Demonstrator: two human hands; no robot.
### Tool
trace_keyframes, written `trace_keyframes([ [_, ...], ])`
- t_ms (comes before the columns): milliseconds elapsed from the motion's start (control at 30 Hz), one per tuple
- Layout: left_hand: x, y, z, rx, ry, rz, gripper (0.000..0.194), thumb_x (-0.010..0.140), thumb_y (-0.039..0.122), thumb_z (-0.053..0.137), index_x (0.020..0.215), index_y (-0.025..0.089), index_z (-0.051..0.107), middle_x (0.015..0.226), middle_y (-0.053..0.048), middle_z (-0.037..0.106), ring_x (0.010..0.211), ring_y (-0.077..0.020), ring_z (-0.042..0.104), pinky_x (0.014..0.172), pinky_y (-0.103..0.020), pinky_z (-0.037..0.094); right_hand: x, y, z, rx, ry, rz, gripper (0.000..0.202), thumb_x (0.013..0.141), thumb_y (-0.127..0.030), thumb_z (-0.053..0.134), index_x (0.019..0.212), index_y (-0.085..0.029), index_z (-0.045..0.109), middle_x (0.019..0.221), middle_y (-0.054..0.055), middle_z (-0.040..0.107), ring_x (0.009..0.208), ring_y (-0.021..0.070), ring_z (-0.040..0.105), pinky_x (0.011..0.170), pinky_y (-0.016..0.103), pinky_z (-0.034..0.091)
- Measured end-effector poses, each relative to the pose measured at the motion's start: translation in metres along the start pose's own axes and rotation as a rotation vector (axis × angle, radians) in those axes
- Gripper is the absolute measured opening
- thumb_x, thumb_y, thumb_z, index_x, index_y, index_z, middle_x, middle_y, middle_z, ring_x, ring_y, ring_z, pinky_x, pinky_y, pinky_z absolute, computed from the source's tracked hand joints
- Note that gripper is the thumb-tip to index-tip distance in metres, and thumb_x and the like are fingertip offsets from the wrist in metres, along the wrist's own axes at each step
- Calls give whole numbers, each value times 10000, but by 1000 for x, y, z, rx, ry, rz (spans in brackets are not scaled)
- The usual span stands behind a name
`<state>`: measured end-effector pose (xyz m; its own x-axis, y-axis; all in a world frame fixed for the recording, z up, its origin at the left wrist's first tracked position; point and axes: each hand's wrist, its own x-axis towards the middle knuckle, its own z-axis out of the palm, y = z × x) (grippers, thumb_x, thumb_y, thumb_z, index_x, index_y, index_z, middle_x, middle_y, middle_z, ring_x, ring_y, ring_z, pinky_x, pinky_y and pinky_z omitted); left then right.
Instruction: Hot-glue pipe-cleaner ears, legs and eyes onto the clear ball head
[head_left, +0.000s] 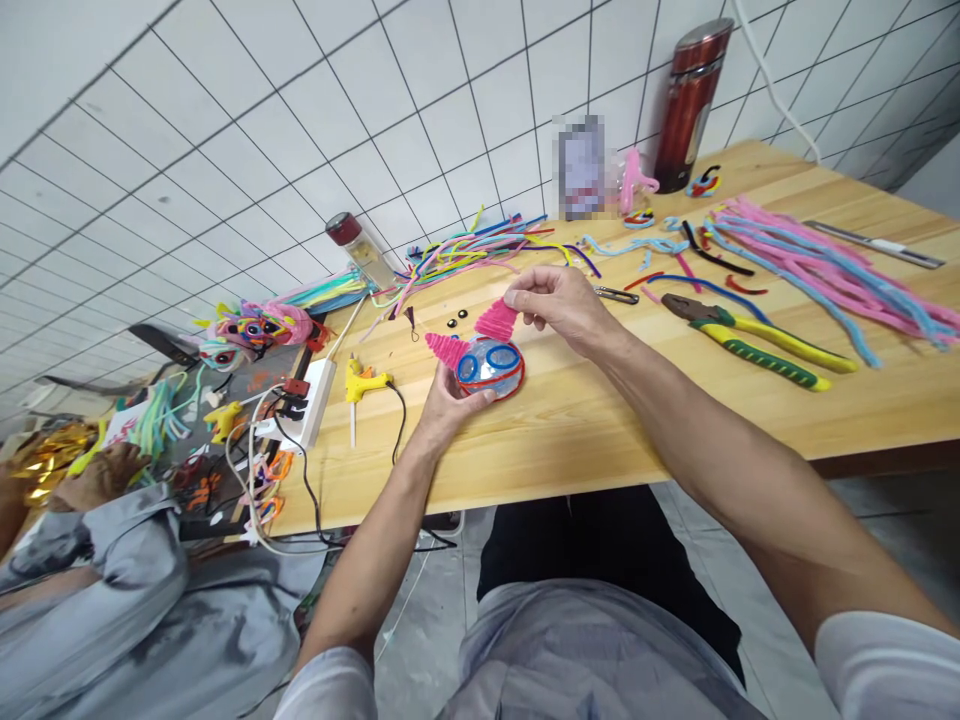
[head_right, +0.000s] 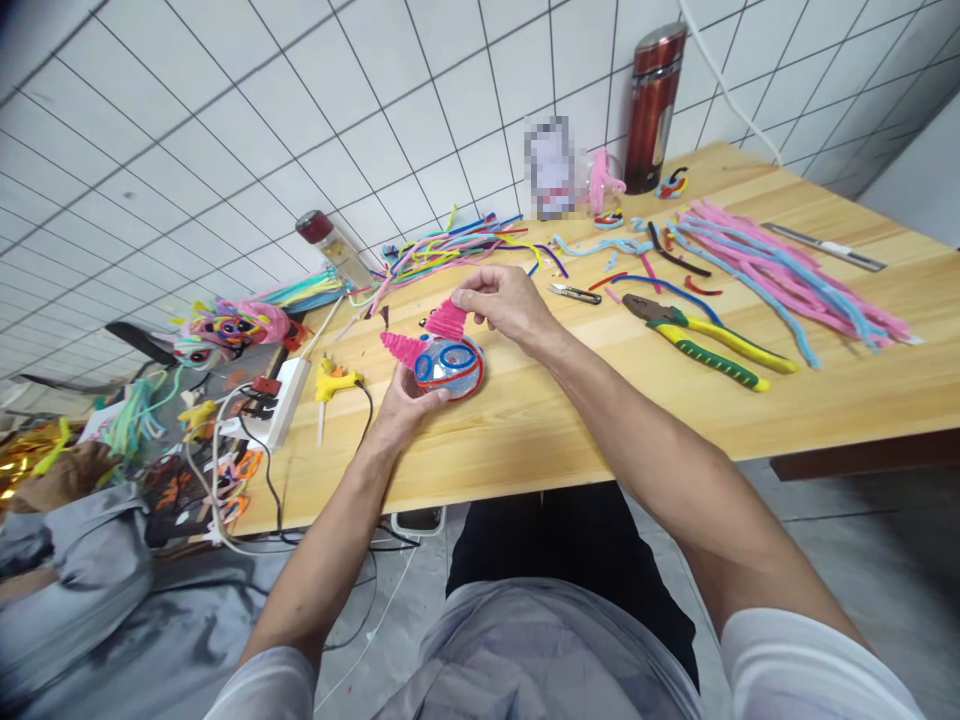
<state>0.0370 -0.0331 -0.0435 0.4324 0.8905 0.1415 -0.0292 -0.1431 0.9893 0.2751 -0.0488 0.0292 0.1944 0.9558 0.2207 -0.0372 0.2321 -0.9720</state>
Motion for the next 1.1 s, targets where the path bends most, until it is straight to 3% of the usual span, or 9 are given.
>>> trace_keyframes([
  [267,-1,2,1,2,0,-19,894,578,474,1046,1305,211,596,1375,-134,729,1308,-338,694,1154,-475,545,0,-1,5,17,52,33,109,803,-177,729,786,-219,630,594,-53,600,475,101,532,419,213,383],
  [367,0,1,0,-10,2,-28,938,566,472,1051,1336,208,585,1390,-143,724,1307,-342,696,1148,-476,549,-1,-2,5,23,70,6,57,775,-153,694,786,-208,682,576,-56,599,439,88,493,410,211,365],
  [467,1,-1,0,-17,8,-26,955,561,469,1054,1346,208,576,1395,-145,724,1310,-347,696,1141,-479,554,-3,-4,4,56,10,18,39,756,-213,731,771,-182,749,578,-25,636,465,96,534,433,219,405],
  [633,2,-6,-1,-20,17,-9,938,553,478,1057,1314,210,577,1354,-141,743,1296,-355,706,1136,-497,555,-7,-10,1,138,-125,75,249,709,-300,857,910,-166,795,740,39,747,635,159,684,559,277,544],
  [867,1,-3,0,-59,-4,-35,981,552,483,1053,1348,197,557,1394,-163,721,1329,-377,689,1145,-511,550,-7,-9,-2,-35,-45,-92,186,791,-332,847,849,-242,695,778,8,703,731,179,646,613,304,544],
  [967,0,-1,-1,-54,-12,-32,968,564,469,1050,1349,196,554,1393,-159,723,1325,-371,691,1139,-500,553,-5,-7,-2,-96,-26,-128,201,788,-257,831,843,-239,639,763,-13,664,744,168,639,636,288,516],
  [1100,0,0,-1,-49,-29,-16,956,566,478,1052,1340,203,561,1384,-154,734,1310,-369,702,1128,-483,563,-8,-7,2,-177,-77,-137,154,774,-196,812,838,-216,674,805,6,696,748,166,637,689,306,514],
])
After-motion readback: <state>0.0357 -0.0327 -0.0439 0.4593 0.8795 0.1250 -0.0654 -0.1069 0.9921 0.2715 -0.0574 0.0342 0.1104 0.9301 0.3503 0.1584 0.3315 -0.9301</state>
